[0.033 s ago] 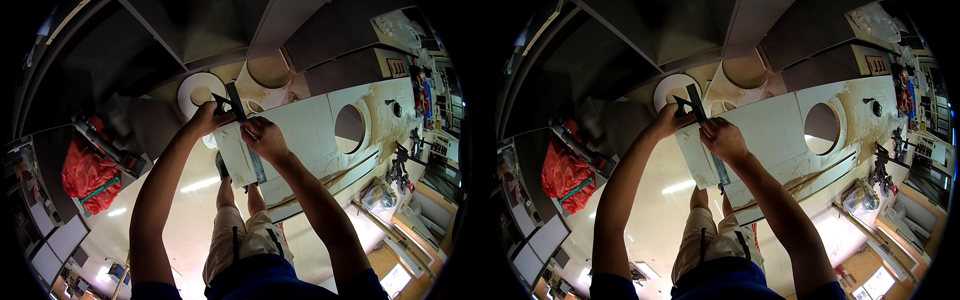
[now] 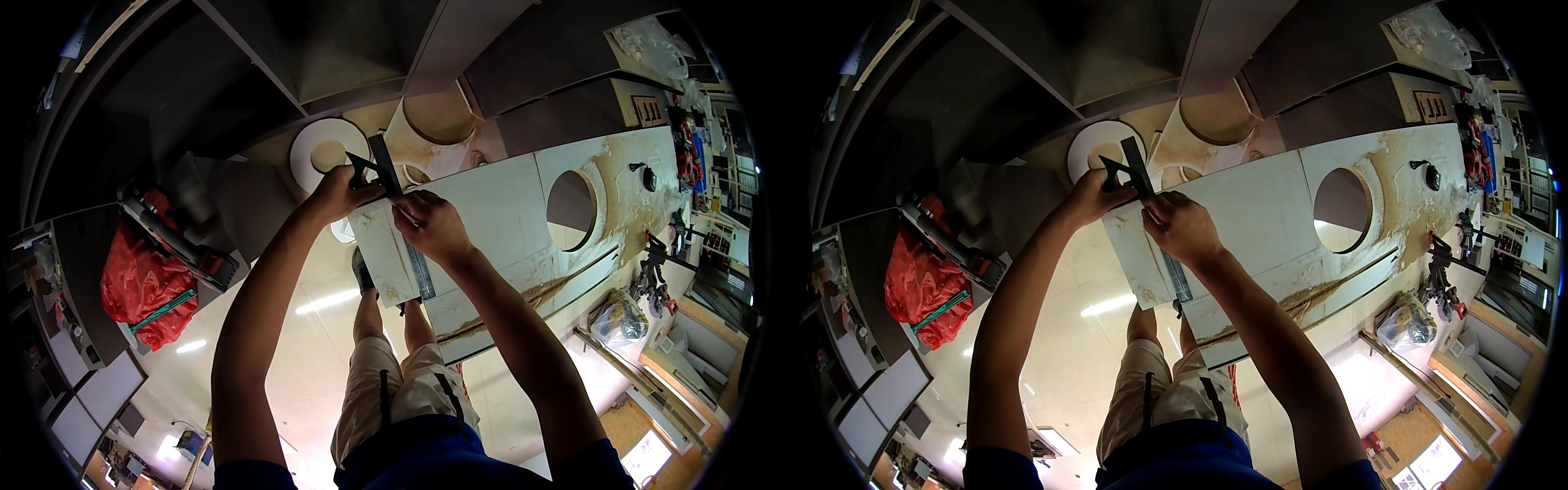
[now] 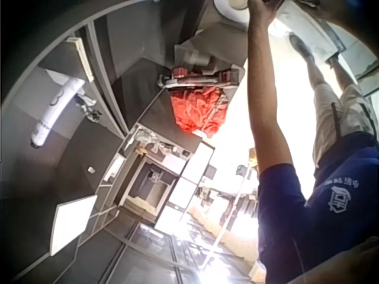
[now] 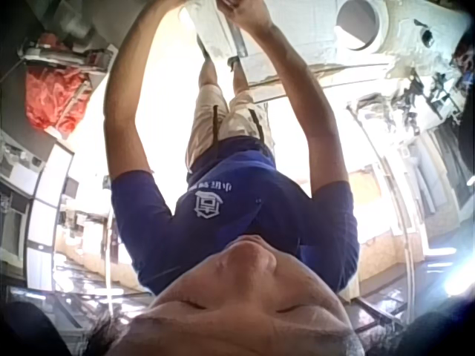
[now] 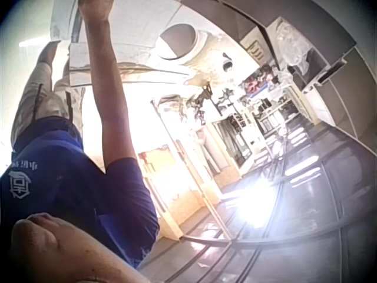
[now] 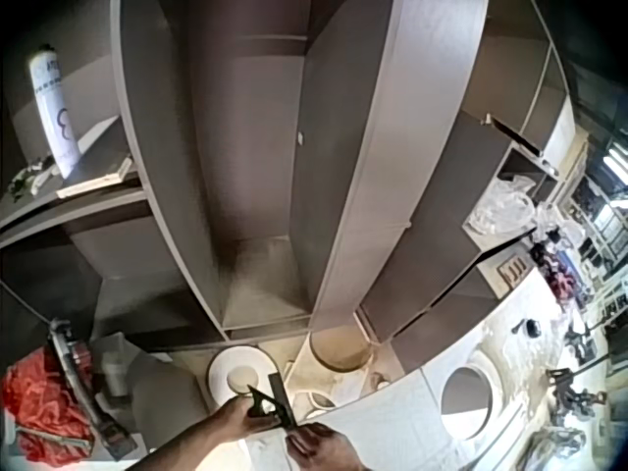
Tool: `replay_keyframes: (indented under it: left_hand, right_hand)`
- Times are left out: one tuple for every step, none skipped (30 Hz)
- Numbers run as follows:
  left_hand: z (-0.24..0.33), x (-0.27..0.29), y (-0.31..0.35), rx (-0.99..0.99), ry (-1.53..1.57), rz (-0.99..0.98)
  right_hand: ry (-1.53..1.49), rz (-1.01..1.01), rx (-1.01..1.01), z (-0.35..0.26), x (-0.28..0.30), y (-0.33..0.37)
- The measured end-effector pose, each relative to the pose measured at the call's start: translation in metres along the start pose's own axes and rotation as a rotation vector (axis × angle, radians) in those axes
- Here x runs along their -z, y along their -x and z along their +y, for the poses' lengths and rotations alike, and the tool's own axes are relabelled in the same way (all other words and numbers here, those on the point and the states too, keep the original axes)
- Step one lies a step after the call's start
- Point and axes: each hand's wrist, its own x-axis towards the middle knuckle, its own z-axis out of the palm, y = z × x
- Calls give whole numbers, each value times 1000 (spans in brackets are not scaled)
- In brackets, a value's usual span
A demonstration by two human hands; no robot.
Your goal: The person marks a straight line on a large white laminate countertop using a speed square and pencil, then uses a handheld circular saw to cut along the marked line. The person handles the square, pencil, and saw during the process.
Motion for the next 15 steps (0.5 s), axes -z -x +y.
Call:
replay_keyframes:
  left_hand:
    - [0,0,0,7,2,-6]
    - [1,0,0,13,4,-12]
    - [1,0,0,1,24,-4]
    - [-1,-1,0,-11,43,6]
    - [-3,-1,0,-23,62,16]
    - [-5,-1,1,-23,53,15]
    - [-4,-1,0,-25,45,13]
    - [-3,-1,0,-26,37,12]
    - [-3,-1,0,-20,32,9]
    - [-1,0,0,-14,27,5]
    - [0,0,0,-8,22,1]
    - [2,0,0,-4,20,-4]
    - [0,0,0,2,18,-7]
    - [-1,1,0,8,15,-10]
    - [-2,1,0,9,-5,-8]
  right_hand:
    - [1,3,4,0,0,0]
    - [2,7,9,0,0,0]
    - [5,7,7,1,0,0]
    - [7,7,7,0,-1,0]
    - [9,8,7,0,-1,0]
    - [9,8,8,0,-1,0]
    - [9,8,9,0,-2,0]
    - [10,8,9,1,-2,0]
    - [10,10,11,1,-2,0]
    - [12,12,12,2,-2,1]
    - [13,13,13,2,-2,1]
    - [19,9,13,3,-2,2]
    - [21,5,14,2,-3,1]
    - [24,1,14,2,-3,1]
    - [16,0,9,2,-3,1]
